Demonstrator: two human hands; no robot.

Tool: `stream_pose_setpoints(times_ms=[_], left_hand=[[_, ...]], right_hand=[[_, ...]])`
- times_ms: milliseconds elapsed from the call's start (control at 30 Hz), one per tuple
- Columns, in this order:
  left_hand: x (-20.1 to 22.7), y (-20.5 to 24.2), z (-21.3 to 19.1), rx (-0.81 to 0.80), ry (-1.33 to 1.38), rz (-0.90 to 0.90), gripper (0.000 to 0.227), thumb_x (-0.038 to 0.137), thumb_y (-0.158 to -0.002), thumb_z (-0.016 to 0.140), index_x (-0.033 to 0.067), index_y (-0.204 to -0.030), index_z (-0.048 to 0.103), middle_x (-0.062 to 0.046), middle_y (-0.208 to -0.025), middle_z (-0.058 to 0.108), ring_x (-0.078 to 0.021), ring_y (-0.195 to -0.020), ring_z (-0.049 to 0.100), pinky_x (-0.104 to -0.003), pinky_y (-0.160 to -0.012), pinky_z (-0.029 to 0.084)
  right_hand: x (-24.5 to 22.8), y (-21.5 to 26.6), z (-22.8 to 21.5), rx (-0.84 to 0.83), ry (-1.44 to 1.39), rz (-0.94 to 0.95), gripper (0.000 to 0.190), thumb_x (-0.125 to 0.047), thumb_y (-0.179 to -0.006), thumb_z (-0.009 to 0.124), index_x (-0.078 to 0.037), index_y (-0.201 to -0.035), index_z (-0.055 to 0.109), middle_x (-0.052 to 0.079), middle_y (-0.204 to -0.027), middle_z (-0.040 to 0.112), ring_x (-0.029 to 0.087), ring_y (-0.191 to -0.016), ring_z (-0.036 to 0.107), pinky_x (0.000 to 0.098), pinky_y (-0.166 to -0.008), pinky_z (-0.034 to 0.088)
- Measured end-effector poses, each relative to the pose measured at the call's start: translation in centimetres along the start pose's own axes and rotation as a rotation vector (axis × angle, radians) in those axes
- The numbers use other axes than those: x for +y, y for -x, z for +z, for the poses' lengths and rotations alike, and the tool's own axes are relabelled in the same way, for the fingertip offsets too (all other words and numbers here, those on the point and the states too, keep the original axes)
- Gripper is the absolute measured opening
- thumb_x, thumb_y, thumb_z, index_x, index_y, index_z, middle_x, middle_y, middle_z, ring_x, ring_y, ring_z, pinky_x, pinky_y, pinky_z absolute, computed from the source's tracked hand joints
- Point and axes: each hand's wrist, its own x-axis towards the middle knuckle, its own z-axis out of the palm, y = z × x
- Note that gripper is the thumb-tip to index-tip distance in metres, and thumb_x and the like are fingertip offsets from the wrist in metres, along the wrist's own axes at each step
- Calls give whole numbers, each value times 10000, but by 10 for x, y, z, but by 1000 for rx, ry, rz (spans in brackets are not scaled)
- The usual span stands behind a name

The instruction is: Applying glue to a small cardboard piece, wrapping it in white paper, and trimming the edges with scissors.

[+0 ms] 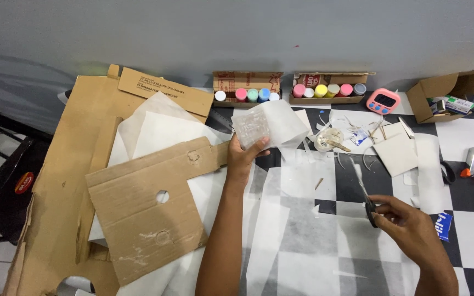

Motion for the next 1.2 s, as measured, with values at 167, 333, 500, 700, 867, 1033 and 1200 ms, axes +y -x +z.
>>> stream_pose_setpoints(times_ms=[167, 333, 500, 700, 867, 1033, 1200], left_hand=[[-12, -8, -3, 74, -43, 34, 645, 171, -662, 851, 63, -1239, 585, -87, -1089, 684, -192, -897, 652, -267, -555, 542], [16, 10, 3, 32, -17, 231, 349, 68, -759, 864, 58, -940, 566, -77, -746, 644, -135, -628, 675, -234, -517, 569], [10, 5, -1, 90, 108, 221, 356, 52, -786, 850, 59, -1014, 575, -100, -816, 679, -187, -704, 720, -266, -548, 556], [3, -4, 1, 107, 63, 226, 364, 69, -797, 844, 66, -1039, 572, -108, -869, 709, -203, -761, 741, -273, -626, 570], [4, -1, 5, 97, 15, 190, 378, 94, -788, 856, 79, -1051, 583, -80, -896, 723, -176, -797, 751, -264, -671, 604], [-3, -5, 3, 111, -18, 186, 386, 94, -779, 859, 54, -1053, 589, -84, -914, 725, -168, -836, 747, -278, -700, 623], [-15, -10, 5, 88, -77, 229, 418, 113, -759, 887, 72, -1066, 607, -54, -943, 704, -110, -910, 674, -296, -764, 602]], right_hand=[[0, -21, 27, -162, -180, -210, 363, -41, -848, 763, -103, -1205, 752, 104, -897, 771, 200, -827, 725, 311, -793, 532], [-43, -54, 72, -304, -186, -371, 535, -29, -747, 842, -105, -1266, 738, 162, -827, 753, 257, -793, 581, 408, -791, 508], [-88, -68, 86, -432, -121, -464, 534, -204, -753, 888, -133, -1246, 696, 142, -846, 734, 258, -758, 580, 405, -747, 477], [-80, -101, 109, -436, -184, -567, 609, -264, -721, 918, -140, -1273, 692, 136, -861, 731, 242, -733, 572, 392, -737, 457], [-70, -109, 126, -375, -200, -619, 607, -314, -709, 931, -148, -1250, 709, 105, -841, 746, 234, -705, 584, 377, -746, 445], [-68, -107, 130, -331, -164, -615, 618, -339, -701, 937, -179, -1257, 716, 81, -871, 761, 224, -722, 582, 366, -770, 431], [-66, -107, 135, -277, -228, -637, 559, -253, -722, 925, -141, -1231, 723, 92, -814, 752, 237, -686, 548, 370, -752, 424]])
